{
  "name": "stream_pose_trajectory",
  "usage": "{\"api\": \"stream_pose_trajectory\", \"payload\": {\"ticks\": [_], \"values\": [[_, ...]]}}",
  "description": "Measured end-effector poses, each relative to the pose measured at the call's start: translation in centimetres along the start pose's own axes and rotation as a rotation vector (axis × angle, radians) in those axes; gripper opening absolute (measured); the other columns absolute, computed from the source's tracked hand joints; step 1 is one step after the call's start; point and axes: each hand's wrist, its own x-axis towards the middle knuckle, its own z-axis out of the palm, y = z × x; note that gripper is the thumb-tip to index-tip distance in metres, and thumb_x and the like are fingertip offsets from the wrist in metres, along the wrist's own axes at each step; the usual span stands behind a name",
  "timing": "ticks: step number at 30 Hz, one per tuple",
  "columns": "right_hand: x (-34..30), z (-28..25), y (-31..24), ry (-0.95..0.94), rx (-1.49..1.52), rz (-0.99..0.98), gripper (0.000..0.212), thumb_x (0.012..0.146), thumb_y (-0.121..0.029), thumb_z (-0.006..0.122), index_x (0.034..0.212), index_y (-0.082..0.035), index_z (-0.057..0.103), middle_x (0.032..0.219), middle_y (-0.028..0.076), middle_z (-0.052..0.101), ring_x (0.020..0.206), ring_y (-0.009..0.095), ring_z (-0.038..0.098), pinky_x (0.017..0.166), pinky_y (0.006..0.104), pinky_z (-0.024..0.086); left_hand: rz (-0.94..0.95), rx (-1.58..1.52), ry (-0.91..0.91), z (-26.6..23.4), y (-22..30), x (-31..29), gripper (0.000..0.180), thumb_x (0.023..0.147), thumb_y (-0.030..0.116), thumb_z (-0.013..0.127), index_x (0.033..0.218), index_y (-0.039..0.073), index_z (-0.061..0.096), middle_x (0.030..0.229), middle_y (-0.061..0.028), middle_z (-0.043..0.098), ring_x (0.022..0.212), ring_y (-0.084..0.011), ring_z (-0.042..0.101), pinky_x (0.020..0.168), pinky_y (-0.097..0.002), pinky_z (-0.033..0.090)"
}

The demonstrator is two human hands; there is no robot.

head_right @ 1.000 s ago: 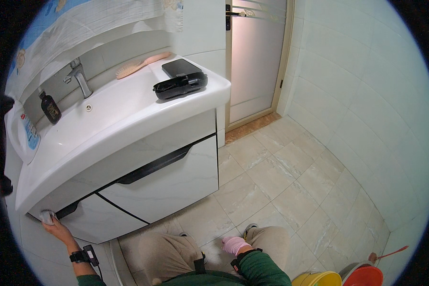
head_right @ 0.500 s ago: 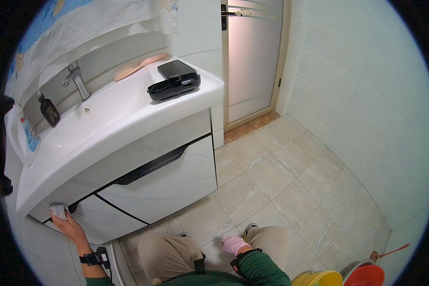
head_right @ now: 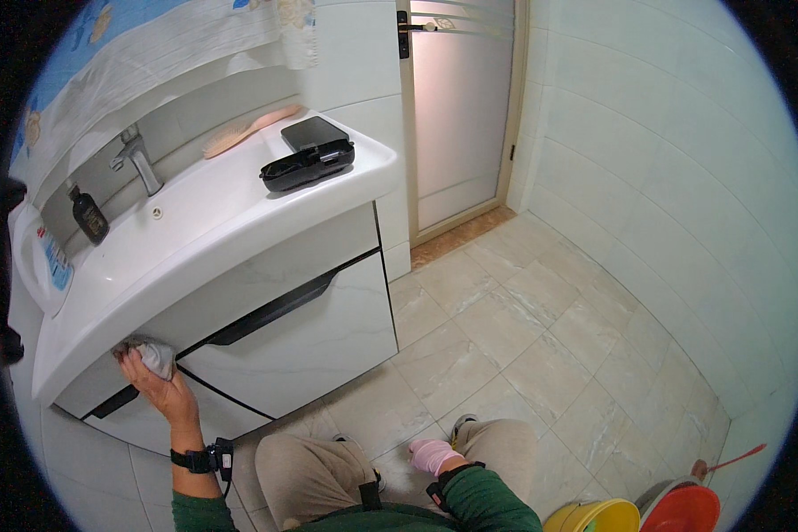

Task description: The person kneels on the bathroom floor and wipes the exterior of a white vanity cabinet using a cloth. They clean the drawer fronts and side panels, switching the cloth between hands as they work.

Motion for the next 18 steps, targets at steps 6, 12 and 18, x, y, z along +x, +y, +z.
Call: {"api": "stream_pose_trajectory", "payload": {"ticks": [6,12,18], "values": [[0.0,0.1,-0.1,0.003,0.008,0.001,0.05,0.087,-0.035,0.061,0.129,-0.009,0.057,0.124,0.016,0.061,0.116,0.034,0.057,0.097,0.0405,0.045,0.053,-0.018,-0.027,1.3,2.4,1.8,0.067,0.083,0.0,0.056,0.144,0.004,0.03,0.148,-0.0232,0.03,0.14,-0.0438,0.023,0.115,-0.0529,0.016],[0.4,0.2,0.0,0.026,-0.007,-0.029,0.048,0.087,-0.034,0.062,0.127,-0.009,0.059,0.122,0.016,0.062,0.114,0.034,0.058,0.095,0.0407,0.046,0.168,-0.013,-0.067,2.2,2.0,-0.9,0.058,0.085,0.002,0.059,0.136,0.006,0.033,0.141,-0.025,0.035,0.132,-0.0502,0.031,0.109,-0.0625,0.025],[0.4,0.3,0.0,0.034,-0.004,-0.042,0.047,0.086,-0.034,0.062,0.126,-0.009,0.06,0.121,0.016,0.063,0.113,0.034,0.058,0.095,0.0404,0.046,0.227,0.012,-0.178,2.4,2.3,-6.5,0.059,0.08,0.0,0.063,0.131,0.012,0.037,0.14,-0.0183,0.037,0.132,-0.0499,0.032,0.108,-0.067,0.026]]}}
